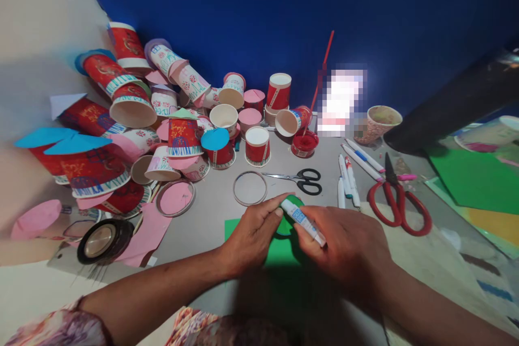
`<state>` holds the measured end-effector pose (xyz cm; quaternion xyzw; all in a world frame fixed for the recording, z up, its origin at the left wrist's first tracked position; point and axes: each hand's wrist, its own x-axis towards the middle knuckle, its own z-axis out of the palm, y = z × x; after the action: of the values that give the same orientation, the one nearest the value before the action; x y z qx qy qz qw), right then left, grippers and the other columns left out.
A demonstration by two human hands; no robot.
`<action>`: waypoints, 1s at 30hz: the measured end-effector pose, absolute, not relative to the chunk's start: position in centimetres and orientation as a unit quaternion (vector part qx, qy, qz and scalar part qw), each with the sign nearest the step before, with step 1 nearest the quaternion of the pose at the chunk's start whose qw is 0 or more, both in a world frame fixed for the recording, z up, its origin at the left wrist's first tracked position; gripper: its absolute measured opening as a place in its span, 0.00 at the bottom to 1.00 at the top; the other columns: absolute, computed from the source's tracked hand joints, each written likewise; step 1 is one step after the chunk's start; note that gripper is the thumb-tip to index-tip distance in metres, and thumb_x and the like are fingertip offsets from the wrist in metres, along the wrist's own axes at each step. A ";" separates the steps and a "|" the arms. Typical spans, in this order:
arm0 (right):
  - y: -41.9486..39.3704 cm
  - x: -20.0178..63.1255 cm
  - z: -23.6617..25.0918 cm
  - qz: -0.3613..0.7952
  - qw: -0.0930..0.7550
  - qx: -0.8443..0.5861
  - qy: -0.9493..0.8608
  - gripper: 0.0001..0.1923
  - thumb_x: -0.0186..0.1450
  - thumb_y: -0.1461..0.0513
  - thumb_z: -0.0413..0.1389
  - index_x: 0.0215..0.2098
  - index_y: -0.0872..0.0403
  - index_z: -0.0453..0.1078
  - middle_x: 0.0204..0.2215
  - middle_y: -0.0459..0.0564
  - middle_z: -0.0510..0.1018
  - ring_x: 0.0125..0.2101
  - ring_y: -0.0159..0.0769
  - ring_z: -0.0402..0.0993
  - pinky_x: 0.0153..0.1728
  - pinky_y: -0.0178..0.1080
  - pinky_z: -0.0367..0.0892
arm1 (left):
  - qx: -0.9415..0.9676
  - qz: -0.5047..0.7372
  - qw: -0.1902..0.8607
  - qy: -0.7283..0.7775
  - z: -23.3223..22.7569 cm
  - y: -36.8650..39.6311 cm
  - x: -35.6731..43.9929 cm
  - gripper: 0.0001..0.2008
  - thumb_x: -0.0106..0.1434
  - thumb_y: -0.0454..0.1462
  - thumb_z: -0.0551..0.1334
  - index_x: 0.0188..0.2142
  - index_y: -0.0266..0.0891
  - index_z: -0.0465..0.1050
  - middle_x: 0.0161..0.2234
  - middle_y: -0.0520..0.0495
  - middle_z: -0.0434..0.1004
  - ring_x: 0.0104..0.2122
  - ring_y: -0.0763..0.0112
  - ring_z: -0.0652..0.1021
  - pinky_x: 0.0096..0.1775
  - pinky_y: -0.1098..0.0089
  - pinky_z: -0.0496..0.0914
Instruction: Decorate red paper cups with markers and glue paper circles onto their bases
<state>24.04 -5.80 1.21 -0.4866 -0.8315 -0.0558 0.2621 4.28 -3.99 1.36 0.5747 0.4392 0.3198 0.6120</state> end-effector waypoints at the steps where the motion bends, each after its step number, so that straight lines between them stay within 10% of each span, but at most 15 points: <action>1: -5.8 24.1 1.2 -0.056 0.263 -0.491 -0.828 0.15 0.73 0.57 0.52 0.36 0.53 0.79 0.26 0.50 0.85 0.22 0.40 0.77 0.26 0.41 0.59 | 0.580 0.324 0.605 0.438 1.4 -4.1 4.4 0.20 0.75 0.41 0.54 0.60 0.42 0.77 0.49 0.47 0.84 0.50 0.60 0.79 0.56 0.63 0.72; 8: -5.4 24.6 1.3 -0.049 0.264 -0.489 -0.830 0.16 0.74 0.57 0.50 0.39 0.52 0.79 0.28 0.51 0.86 0.25 0.40 0.79 0.28 0.40 0.62 | 0.562 0.346 0.611 0.437 1.4 -4.0 4.0 0.24 0.71 0.47 0.61 0.61 0.40 0.77 0.55 0.43 0.83 0.58 0.53 0.77 0.61 0.59 0.69; 18: -5.5 24.4 1.2 -0.089 0.268 -0.432 -0.856 0.11 0.73 0.61 0.53 0.42 0.52 0.79 0.23 0.48 0.81 0.23 0.37 0.76 0.28 0.40 0.58 | 0.579 0.351 0.525 0.515 2.0 -2.3 3.5 0.12 0.65 0.41 0.65 0.34 0.36 0.86 0.32 0.44 0.85 0.35 0.63 0.80 0.38 0.68 0.73; 30: -5.4 24.8 1.5 -0.092 0.275 -0.449 -0.845 0.12 0.74 0.60 0.53 0.43 0.54 0.78 0.28 0.50 0.85 0.25 0.39 0.78 0.28 0.41 0.60 | 0.564 0.374 0.526 0.516 2.1 -2.8 3.8 0.11 0.63 0.40 0.64 0.35 0.37 0.85 0.32 0.46 0.85 0.33 0.65 0.80 0.36 0.69 0.74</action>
<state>24.79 -5.39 1.46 -0.4494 -0.8448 -0.0924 0.2754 3.78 -2.81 2.11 0.5641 0.5156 0.3739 0.5255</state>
